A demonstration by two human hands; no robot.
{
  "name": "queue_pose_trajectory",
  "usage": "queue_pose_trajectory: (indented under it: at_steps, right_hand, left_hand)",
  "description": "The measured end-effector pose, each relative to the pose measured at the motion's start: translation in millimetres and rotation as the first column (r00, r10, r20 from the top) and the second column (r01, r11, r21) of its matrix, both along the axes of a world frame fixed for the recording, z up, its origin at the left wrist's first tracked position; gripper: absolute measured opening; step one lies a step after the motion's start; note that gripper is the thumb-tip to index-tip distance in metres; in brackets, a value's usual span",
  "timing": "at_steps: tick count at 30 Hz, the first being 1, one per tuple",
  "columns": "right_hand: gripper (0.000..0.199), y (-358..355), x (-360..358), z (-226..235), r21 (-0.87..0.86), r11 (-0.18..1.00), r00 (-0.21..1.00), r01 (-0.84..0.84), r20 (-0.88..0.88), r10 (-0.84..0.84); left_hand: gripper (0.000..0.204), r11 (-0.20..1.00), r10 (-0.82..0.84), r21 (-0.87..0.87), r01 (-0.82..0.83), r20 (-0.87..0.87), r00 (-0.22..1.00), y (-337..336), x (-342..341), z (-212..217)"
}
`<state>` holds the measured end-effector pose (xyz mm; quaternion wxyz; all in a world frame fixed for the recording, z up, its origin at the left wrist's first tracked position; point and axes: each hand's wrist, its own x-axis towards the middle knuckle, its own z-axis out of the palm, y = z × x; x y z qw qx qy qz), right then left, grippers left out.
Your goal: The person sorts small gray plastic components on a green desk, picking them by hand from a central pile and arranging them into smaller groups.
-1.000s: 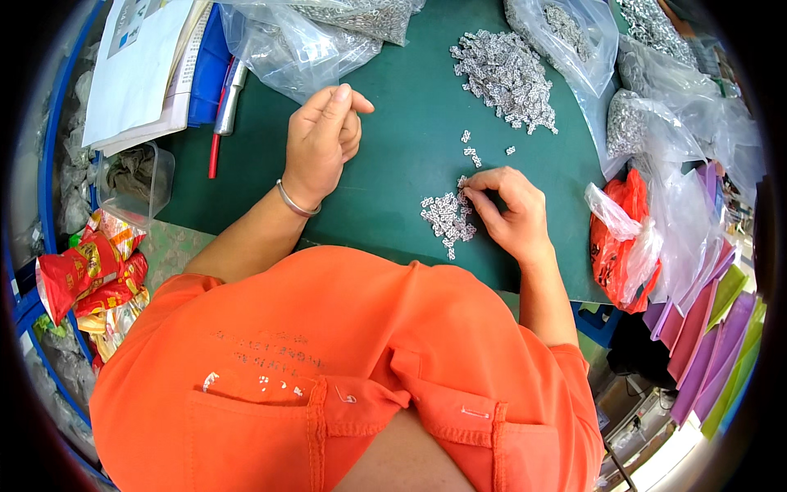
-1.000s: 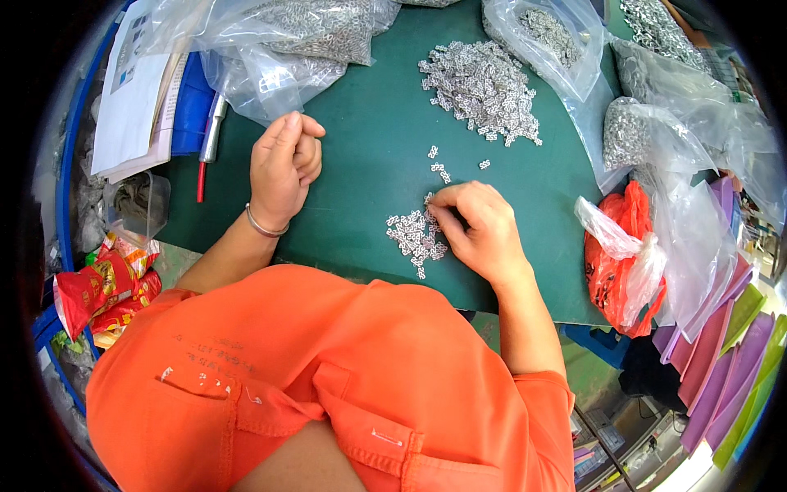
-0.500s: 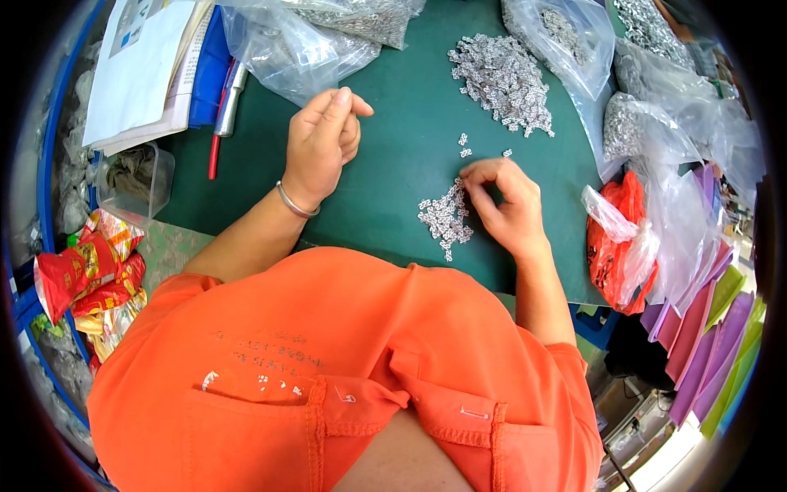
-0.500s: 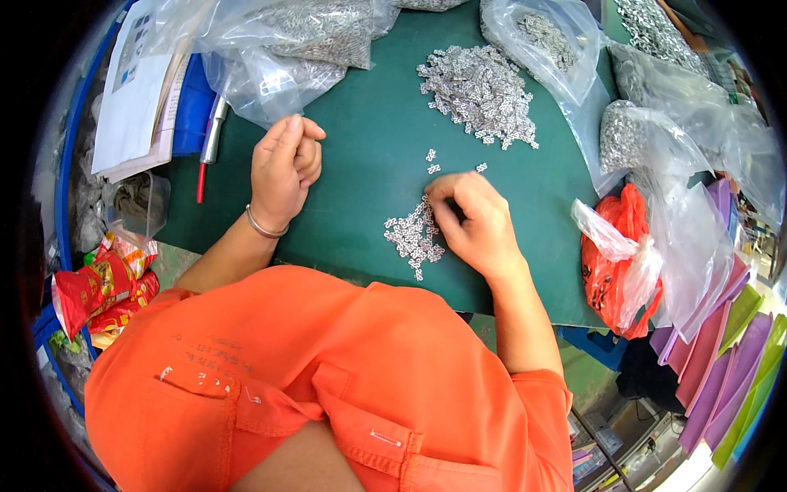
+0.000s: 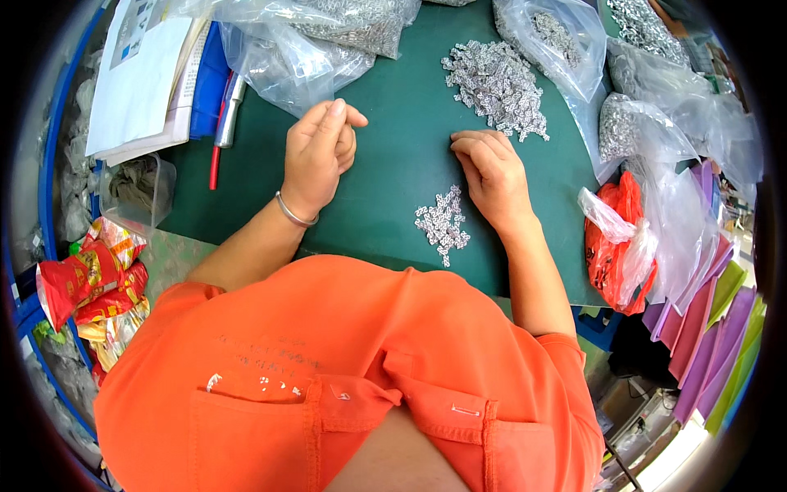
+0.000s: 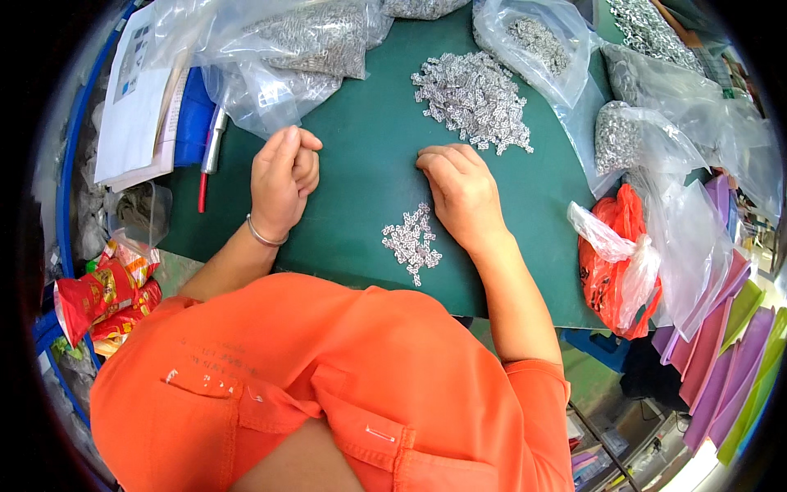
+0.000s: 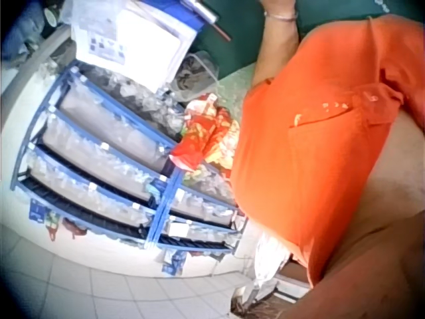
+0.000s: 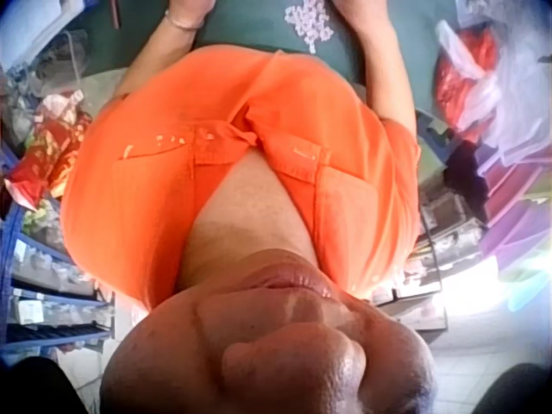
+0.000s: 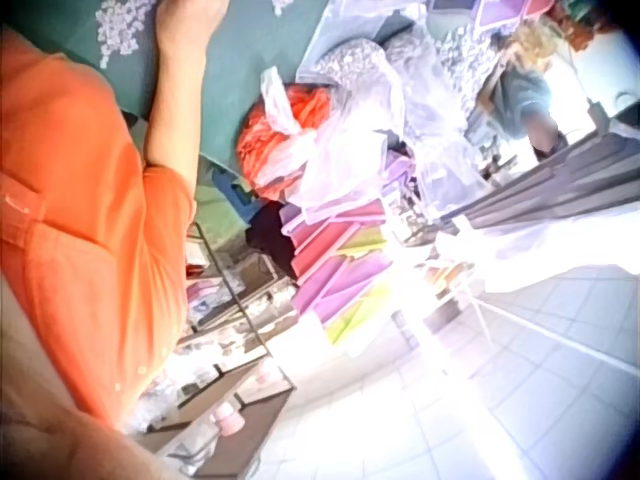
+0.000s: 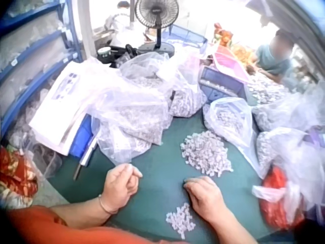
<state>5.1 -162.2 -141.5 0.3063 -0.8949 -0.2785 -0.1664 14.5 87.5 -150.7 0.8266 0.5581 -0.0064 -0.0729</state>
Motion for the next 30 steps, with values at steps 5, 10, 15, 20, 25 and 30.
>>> queue_pose_trajectory:
  at_steps: [5, 10, 15, 20, 25, 30]
  right_hand:
    - [0.019, 0.8, -15.8, 5.3, -0.025, 0.999, 0.997, -0.031, -0.078, 0.029]
    - [0.02, -15.9, -34.4, 13.1, 0.105, 0.994, 0.983, 0.038, -0.184, -0.018]
    - [0.02, -45.4, -22.8, -1.5, 0.055, 0.945, 0.935, 0.322, -0.174, -0.308]
    - [0.016, -38.7, -31.7, 1.3, 0.198, 0.92, 0.917, 0.337, -0.291, -0.273]
    - [0.015, 4.3, -28.3, 25.2, 0.433, 0.879, 0.959, 0.199, -0.27, -0.084]
    - [0.022, 34.1, -15.6, 39.5, 0.355, 0.933, 0.978, -0.056, -0.17, 0.124]
  left_hand:
    - [0.035, 1.0, 0.014, -0.024, -0.014, -0.002, 1.0, 0.5, -0.4, 0.1]
    - [0.035, 1.0, 0.014, -0.006, -0.014, 0.018, 1.0, 1.0, -0.7, 0.0]
    - [0.035, 1.0, 0.009, -0.007, -0.009, 0.025, 1.0, -0.1, -0.4, -1.3]
    - [0.036, 1.0, -0.001, -0.006, 0.002, 0.02, 1.0, 0.7, -0.5, -2.0]
    - [0.046, 0.938, -0.337, -0.225, 0.265, -0.403, 0.851, -4.4, -5.7, 21.5]
    - [0.041, 0.807, -0.587, -0.415, 0.42, -0.484, 0.65, -22.8, 0.0, 20.2]
